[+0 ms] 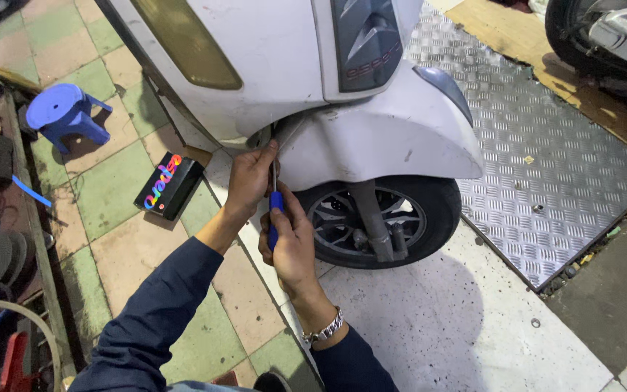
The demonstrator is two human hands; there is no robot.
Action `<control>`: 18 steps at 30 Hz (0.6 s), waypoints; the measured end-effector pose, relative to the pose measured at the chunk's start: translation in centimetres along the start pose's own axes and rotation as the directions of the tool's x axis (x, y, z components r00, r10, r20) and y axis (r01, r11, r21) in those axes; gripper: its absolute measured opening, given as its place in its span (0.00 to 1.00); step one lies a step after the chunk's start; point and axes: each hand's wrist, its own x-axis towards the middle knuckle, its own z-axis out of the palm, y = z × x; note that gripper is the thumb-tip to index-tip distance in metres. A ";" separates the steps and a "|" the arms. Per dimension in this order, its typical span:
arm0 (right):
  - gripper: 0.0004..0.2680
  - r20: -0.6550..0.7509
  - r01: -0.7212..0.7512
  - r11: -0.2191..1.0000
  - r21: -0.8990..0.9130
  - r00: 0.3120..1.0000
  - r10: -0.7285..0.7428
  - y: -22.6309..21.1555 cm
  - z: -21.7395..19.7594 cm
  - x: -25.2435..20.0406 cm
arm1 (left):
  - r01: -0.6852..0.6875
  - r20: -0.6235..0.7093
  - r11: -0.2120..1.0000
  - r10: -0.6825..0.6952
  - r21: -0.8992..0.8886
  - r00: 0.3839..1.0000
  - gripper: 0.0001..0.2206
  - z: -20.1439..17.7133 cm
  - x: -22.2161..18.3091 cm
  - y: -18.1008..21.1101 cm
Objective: The person removes screws from the front body panel of a white scooter using a screwdriver and pulls the panel away by hand.
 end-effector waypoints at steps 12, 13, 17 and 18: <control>0.19 0.015 0.027 1.000 -0.006 1.000 -0.027 0.3 -0.2 -0.2 | 0.033 0.001 0.999 -0.033 -0.023 0.999 0.24 -0.1 -0.4 0.0; 0.19 0.013 0.024 1.000 -0.007 1.000 -0.024 0.3 -0.1 -0.2 | 0.036 0.001 0.999 -0.036 -0.023 0.999 0.24 -0.1 -0.3 -0.1; 0.19 -0.004 -0.008 0.998 0.057 1.000 0.008 -0.1 0.3 -0.3 | 0.026 -0.002 1.000 -0.026 -0.005 1.000 0.25 -0.1 0.0 -0.4; 0.18 -0.010 -0.044 0.994 0.096 0.999 0.045 -0.2 0.4 -0.4 | 0.012 -0.009 1.000 -0.011 0.014 1.000 0.25 -0.1 0.1 -0.4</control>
